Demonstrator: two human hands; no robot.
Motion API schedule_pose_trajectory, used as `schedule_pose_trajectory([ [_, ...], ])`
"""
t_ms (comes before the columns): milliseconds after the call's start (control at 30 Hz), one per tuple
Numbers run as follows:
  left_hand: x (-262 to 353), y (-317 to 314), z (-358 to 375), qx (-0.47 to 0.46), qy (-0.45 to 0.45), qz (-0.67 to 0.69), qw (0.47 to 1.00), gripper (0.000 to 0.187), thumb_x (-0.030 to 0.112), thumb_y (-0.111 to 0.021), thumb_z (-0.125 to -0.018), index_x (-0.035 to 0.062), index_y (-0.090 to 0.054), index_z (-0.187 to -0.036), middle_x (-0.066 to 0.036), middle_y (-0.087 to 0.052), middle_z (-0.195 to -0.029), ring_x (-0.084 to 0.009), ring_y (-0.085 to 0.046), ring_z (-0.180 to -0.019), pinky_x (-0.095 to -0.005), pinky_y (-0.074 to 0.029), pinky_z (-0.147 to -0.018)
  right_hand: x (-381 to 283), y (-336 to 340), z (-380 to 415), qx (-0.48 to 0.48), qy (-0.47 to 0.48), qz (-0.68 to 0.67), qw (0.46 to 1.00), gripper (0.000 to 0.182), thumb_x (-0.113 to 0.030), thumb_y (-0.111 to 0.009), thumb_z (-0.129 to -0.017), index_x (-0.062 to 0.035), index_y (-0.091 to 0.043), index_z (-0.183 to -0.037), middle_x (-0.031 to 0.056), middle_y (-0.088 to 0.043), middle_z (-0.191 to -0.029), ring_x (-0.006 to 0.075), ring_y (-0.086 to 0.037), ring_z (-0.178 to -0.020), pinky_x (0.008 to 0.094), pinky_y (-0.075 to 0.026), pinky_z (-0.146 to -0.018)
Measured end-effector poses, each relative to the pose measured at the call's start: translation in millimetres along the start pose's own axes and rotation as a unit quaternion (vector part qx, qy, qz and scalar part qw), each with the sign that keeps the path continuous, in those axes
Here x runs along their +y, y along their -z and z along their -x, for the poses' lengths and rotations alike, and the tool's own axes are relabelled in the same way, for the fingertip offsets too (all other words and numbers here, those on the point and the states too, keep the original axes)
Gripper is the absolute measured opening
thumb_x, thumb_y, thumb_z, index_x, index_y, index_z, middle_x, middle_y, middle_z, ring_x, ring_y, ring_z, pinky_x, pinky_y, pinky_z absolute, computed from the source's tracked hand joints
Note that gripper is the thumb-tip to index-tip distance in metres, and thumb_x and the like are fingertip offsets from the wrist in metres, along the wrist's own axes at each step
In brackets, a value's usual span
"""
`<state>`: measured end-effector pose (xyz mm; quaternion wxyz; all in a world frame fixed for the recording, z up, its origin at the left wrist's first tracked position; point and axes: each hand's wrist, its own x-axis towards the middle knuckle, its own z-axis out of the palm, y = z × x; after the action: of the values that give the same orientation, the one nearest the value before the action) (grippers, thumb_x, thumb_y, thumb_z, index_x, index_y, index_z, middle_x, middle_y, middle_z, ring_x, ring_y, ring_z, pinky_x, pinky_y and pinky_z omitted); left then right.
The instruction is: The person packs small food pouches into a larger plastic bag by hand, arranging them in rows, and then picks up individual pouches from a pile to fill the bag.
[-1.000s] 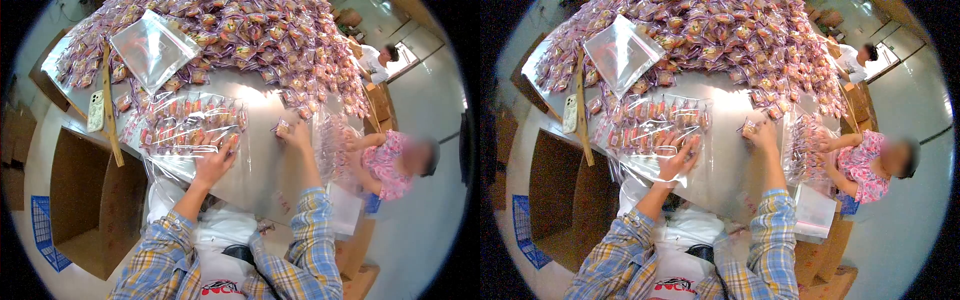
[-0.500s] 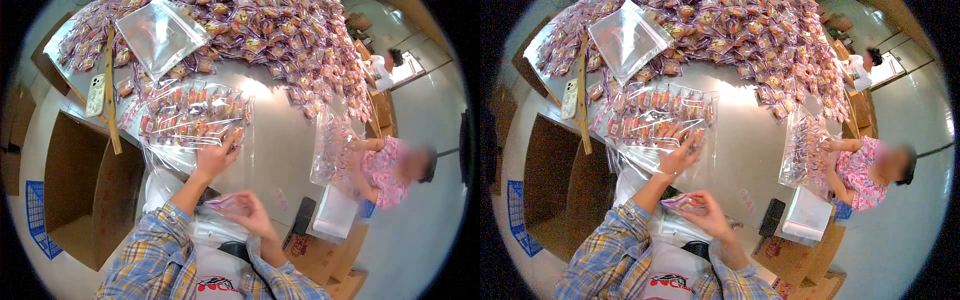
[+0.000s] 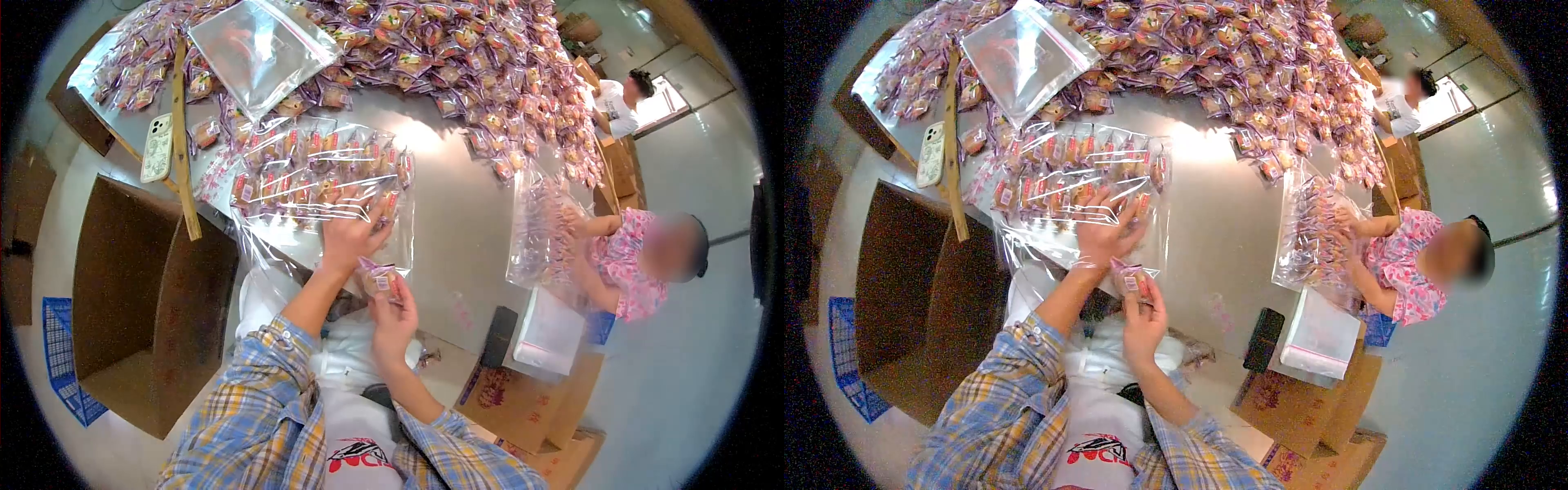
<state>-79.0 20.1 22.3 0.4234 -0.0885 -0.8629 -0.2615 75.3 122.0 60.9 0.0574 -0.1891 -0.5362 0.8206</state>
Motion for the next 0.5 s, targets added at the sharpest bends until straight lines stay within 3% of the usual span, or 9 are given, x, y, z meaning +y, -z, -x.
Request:
schedule_pose_trajectory([
  [167,4,4,-1,-0.011,0.007,0.004,1.000,0.044,0.034,-0.090,-0.071,0.0227,-0.079,-0.112,-0.002,-0.070,-0.121,-0.0302,-0.060,-0.125,-0.0532,-0.037,-0.111,4,-11,-2,0.100,-0.059,-0.063,0.991,0.045,-0.002,-0.069,-0.099,-0.0039,-0.050,-0.140,0.0100,-0.059,-0.129,0.0181,-0.060,-0.120,0.0311,-0.056,-0.095],
  [267,4,6,-3,-0.011,0.005,0.006,1.000,0.043,0.034,-0.089,-0.072,0.0226,-0.079,-0.112,-0.002,-0.070,-0.121,-0.0290,-0.059,-0.126,-0.0524,-0.037,-0.112,24,-2,-13,0.094,0.043,0.068,0.992,0.051,-0.003,-0.072,-0.097,-0.0050,-0.048,-0.142,0.0096,-0.060,-0.128,0.0174,-0.060,-0.117,0.0302,-0.054,-0.097],
  [367,3,5,-3,-0.010,0.002,0.005,1.000,0.042,0.034,-0.089,-0.073,0.0221,-0.079,-0.112,-0.003,-0.070,-0.121,-0.0287,-0.059,-0.126,-0.0519,-0.036,-0.112,10,-6,-13,0.096,0.121,0.095,0.984,0.051,-0.005,-0.077,-0.093,-0.0034,-0.054,-0.139,0.0105,-0.060,-0.127,0.0192,-0.061,-0.115,0.0308,-0.052,-0.098],
  [467,4,5,-3,-0.006,0.002,0.004,1.000,0.043,0.035,-0.089,-0.073,0.0214,-0.079,-0.113,-0.003,-0.070,-0.121,-0.0290,-0.060,-0.125,-0.0521,-0.036,-0.112,-3,5,-23,0.061,0.274,0.372,0.885,0.045,-0.005,-0.081,-0.088,-0.0013,-0.062,-0.128,0.0073,-0.063,-0.118,0.0176,-0.064,-0.107,0.0328,-0.056,-0.091],
  [500,4,6,-3,-0.007,0.001,0.004,1.000,0.043,0.035,-0.089,-0.073,0.0211,-0.079,-0.113,-0.003,-0.070,-0.120,-0.0291,-0.060,-0.125,-0.0521,-0.036,-0.112,-11,5,-22,0.029,0.270,0.396,0.877,0.044,-0.006,-0.083,-0.086,-0.0012,-0.064,-0.126,0.0089,-0.063,-0.118,0.0184,-0.066,-0.105,0.0337,-0.057,-0.088],
])
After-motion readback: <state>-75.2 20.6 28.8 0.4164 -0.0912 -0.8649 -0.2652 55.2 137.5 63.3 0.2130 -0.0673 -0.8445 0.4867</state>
